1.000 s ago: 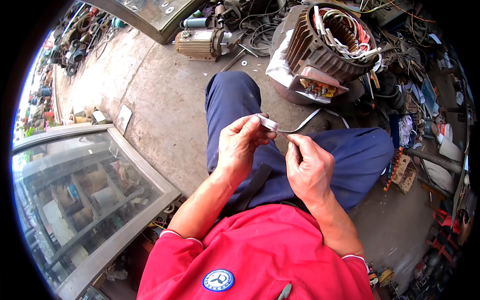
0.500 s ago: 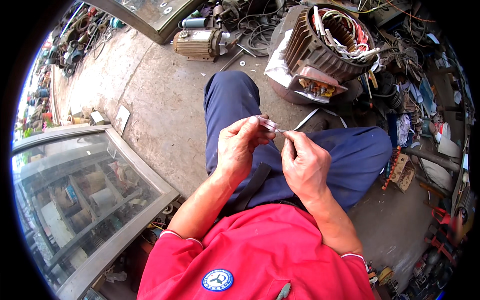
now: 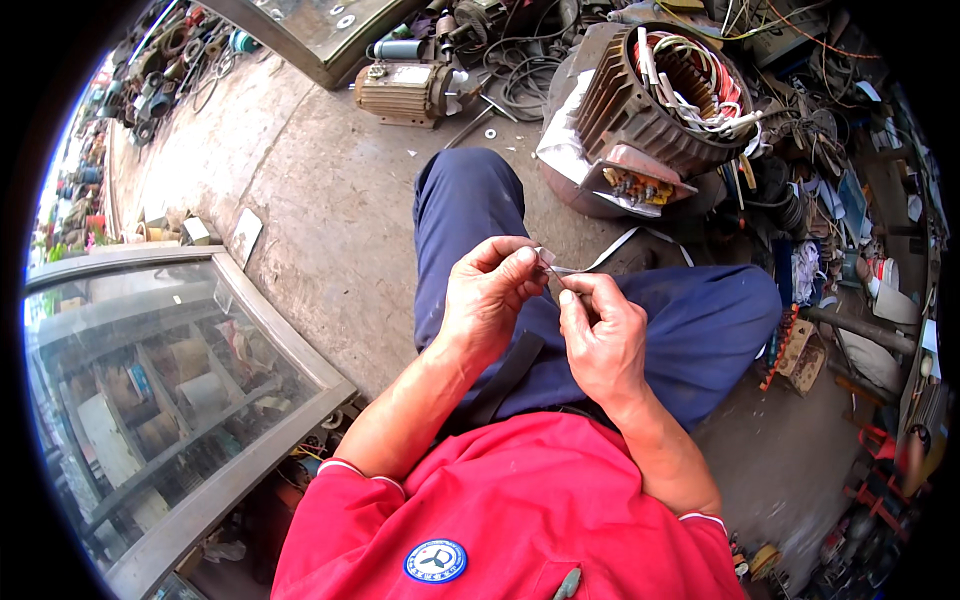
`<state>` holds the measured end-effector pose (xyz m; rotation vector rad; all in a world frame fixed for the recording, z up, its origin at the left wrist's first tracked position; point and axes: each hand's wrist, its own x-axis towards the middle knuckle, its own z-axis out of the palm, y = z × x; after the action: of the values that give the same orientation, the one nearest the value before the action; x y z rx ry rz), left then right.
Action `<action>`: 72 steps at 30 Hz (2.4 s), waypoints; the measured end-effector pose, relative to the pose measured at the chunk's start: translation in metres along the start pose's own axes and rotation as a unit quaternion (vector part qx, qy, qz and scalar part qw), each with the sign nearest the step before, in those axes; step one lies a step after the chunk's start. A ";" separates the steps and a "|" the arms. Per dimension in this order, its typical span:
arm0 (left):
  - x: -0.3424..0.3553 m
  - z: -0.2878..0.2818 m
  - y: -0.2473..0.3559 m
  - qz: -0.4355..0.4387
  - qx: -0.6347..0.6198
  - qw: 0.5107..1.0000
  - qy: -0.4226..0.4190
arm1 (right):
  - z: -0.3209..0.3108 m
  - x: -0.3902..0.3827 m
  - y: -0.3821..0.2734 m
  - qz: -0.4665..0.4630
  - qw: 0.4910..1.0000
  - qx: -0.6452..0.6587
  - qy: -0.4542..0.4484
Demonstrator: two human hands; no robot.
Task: The person cuts a red wire with a knife, then sits on the floor to work on a motor stator. They strip the wire ends, insert them into the stator slots, and wrap white tape around the windings to secure them.
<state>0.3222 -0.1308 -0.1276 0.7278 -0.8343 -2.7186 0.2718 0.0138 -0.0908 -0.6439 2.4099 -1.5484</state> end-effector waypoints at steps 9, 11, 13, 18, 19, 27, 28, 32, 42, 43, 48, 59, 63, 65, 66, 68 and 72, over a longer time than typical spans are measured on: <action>-0.002 0.004 0.015 0.009 0.125 0.991 -0.044 | -0.008 -0.005 -0.002 0.141 0.979 0.130 -0.067; -0.002 0.004 0.015 0.022 0.146 0.987 -0.060 | -0.014 -0.002 -0.008 0.221 0.941 0.238 -0.097; -0.002 0.004 0.016 0.029 0.162 0.984 -0.071 | -0.015 -0.003 -0.009 0.181 0.966 0.170 -0.076; -0.002 0.006 0.018 -0.001 0.149 0.986 -0.068 | -0.007 -0.001 0.008 -0.139 0.987 -0.075 0.028; -0.002 0.006 0.018 -0.005 0.146 0.987 -0.066 | -0.008 -0.006 0.002 -0.032 0.999 -0.006 -0.011; -0.004 0.007 0.022 -0.017 0.184 0.982 -0.042 | -0.012 0.002 0.002 -0.217 0.959 -0.181 0.035; -0.005 0.009 0.026 -0.040 0.194 0.980 -0.029 | -0.013 0.001 0.002 -0.230 0.947 -0.220 0.029; -0.002 0.005 0.033 -0.082 0.163 0.981 -0.068 | -0.007 -0.006 -0.002 -0.056 0.998 -0.021 -0.017; -0.008 -0.001 0.024 -0.081 0.080 0.987 -0.114 | -0.004 -0.003 0.003 -0.193 0.978 -0.068 0.049; -0.009 -0.002 0.024 -0.077 0.077 0.988 -0.111 | -0.002 -0.003 0.005 -0.235 0.965 -0.093 0.072; -0.012 0.001 0.026 -0.059 0.089 0.990 -0.092 | -0.005 -0.002 0.003 -0.263 0.944 -0.189 0.058; -0.012 -0.002 0.028 0.072 0.224 0.962 -0.138 | -0.016 -0.004 -0.013 0.263 0.870 0.392 -0.140; -0.015 0.004 0.023 0.059 0.194 0.967 -0.157 | -0.009 -0.010 -0.017 0.043 0.989 0.123 -0.069; -0.015 0.005 0.021 0.066 0.204 0.965 -0.153 | -0.006 -0.010 -0.013 0.042 0.987 0.141 -0.060; -0.016 0.005 0.021 0.062 0.203 0.966 -0.148 | -0.005 -0.010 -0.013 0.054 0.984 0.158 -0.060; -0.017 0.008 0.022 0.052 0.202 0.968 -0.138 | -0.004 -0.010 -0.012 0.060 0.983 0.163 -0.058; -0.016 0.005 0.019 0.107 0.250 0.953 -0.135 | -0.005 -0.010 -0.011 0.046 0.990 0.122 -0.062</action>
<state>0.3341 -0.1383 -0.1067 0.3141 -1.5981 -2.4557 0.2810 0.0187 -0.0790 -0.5532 2.0862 -1.6762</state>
